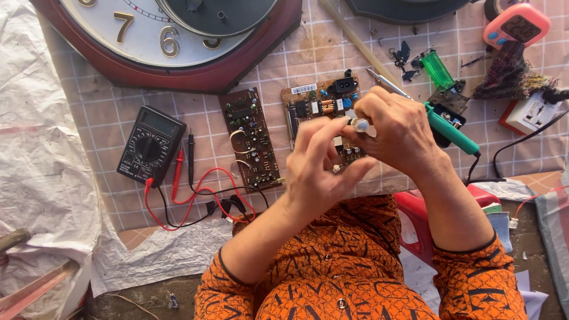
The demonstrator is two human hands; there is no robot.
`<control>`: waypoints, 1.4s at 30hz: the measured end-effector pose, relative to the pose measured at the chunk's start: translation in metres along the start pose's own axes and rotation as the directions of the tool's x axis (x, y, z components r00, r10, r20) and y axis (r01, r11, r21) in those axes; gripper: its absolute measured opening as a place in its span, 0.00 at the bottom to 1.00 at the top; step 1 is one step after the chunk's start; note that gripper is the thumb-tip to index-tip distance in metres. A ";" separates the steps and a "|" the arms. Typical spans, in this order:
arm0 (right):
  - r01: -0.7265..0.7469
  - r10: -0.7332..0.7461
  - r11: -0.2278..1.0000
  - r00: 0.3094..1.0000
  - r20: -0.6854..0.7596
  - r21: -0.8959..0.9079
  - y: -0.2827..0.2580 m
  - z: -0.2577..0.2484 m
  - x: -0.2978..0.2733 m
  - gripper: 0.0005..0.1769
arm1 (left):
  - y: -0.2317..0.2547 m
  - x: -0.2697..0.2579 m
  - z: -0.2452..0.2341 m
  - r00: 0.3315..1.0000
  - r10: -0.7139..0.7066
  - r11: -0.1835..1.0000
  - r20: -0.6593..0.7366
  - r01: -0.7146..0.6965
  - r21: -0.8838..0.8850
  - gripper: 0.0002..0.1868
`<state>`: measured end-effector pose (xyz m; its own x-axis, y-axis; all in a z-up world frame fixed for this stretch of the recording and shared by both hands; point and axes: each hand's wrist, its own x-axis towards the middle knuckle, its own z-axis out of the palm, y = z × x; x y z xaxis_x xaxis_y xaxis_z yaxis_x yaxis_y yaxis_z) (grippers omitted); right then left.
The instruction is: The person uses a multimeter to test points on a circuit board, then switches to a screwdriver to adjust components on the board. The workspace includes a disassembled clock and various tools.
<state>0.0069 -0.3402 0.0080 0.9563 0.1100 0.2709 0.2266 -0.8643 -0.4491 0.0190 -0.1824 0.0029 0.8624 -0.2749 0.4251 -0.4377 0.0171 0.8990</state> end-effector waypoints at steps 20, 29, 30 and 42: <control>-0.016 -0.007 0.958 0.997 0.080 0.285 -0.002 -0.016 0.004 0.09 | 0.008 0.037 0.012 0.961 0.127 0.934 0.247 -0.200 0.298 0.08; 0.057 -0.060 0.969 0.998 0.003 0.240 0.025 0.003 -0.010 0.04 | 0.011 0.038 0.012 0.939 0.165 0.936 0.302 -0.246 0.252 0.13; 0.059 -0.062 0.969 0.998 0.002 0.239 0.020 0.001 -0.008 0.04 | 0.011 0.037 0.013 0.939 0.167 0.935 0.301 -0.248 0.253 0.13; 0.017 -0.030 0.968 0.998 0.049 0.249 0.012 -0.008 -0.009 0.03 | 0.014 0.038 0.008 0.929 0.062 0.960 0.365 -0.156 0.232 0.14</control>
<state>-0.0002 -0.3548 0.0069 0.9569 0.1601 0.2422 0.2818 -0.7129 -0.6422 0.0436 -0.1998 0.0306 0.6812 -0.6049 0.4123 -0.6135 -0.1643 0.7724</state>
